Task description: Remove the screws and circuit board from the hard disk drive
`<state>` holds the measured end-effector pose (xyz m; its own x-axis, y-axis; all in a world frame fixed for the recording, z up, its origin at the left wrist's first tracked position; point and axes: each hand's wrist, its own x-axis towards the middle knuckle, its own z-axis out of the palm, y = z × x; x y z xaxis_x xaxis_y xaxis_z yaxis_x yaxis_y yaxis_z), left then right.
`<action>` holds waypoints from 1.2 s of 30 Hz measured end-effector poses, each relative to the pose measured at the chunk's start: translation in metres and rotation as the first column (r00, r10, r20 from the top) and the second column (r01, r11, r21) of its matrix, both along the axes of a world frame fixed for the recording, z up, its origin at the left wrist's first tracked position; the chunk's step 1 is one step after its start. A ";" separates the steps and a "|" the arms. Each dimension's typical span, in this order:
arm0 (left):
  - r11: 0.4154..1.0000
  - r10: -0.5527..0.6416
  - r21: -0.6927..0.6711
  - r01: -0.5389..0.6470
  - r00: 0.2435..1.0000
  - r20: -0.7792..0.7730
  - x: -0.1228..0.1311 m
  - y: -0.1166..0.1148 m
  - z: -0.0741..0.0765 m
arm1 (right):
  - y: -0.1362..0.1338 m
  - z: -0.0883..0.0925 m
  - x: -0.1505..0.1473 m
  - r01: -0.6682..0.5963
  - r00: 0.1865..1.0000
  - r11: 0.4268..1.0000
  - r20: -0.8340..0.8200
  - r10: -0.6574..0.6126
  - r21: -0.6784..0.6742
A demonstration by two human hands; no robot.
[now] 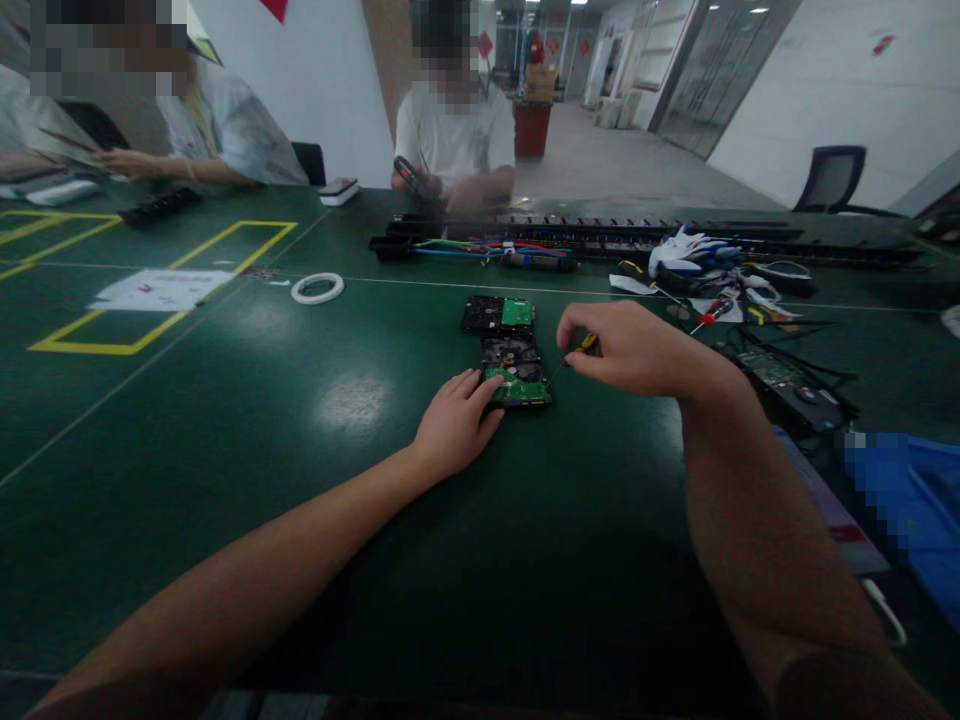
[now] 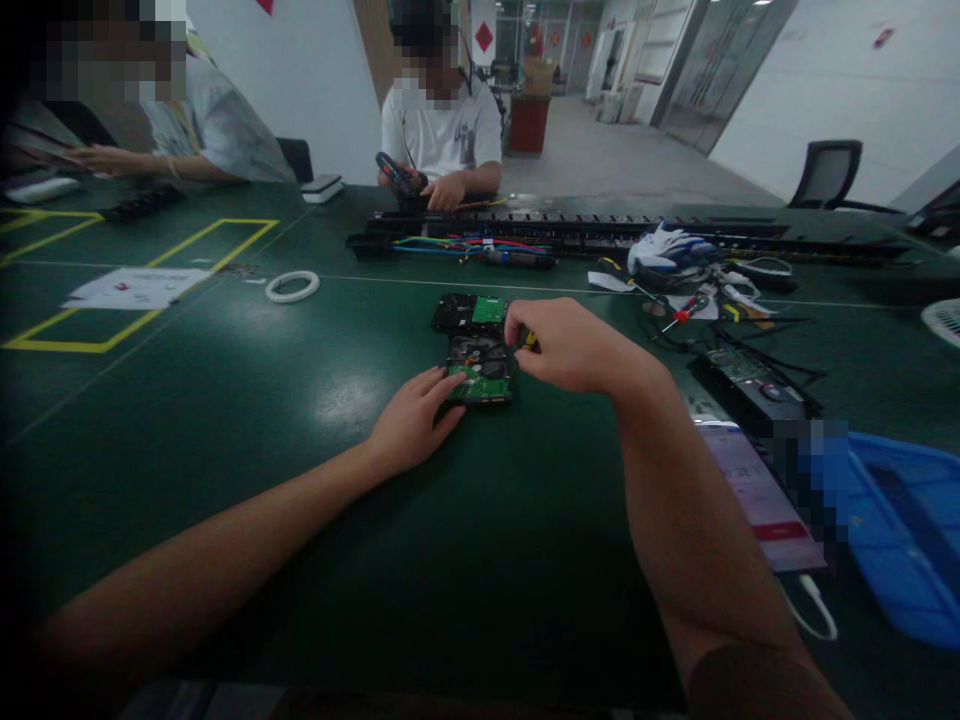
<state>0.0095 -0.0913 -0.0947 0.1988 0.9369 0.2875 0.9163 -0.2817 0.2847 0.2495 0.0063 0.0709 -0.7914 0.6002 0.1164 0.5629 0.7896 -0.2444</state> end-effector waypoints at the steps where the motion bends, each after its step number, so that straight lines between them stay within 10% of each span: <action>1: 1.000 0.001 0.000 -0.001 1.000 -0.001 0.000 0.000 0.000 | 0.000 0.000 0.000 0.005 1.000 1.000 -0.002 -0.005 -0.001; 36: 1.000 0.004 0.005 -0.004 1.000 -0.001 0.002 -0.001 0.002 | 0.001 -0.003 0.000 0.039 0.999 0.999 -0.002 -0.039 0.033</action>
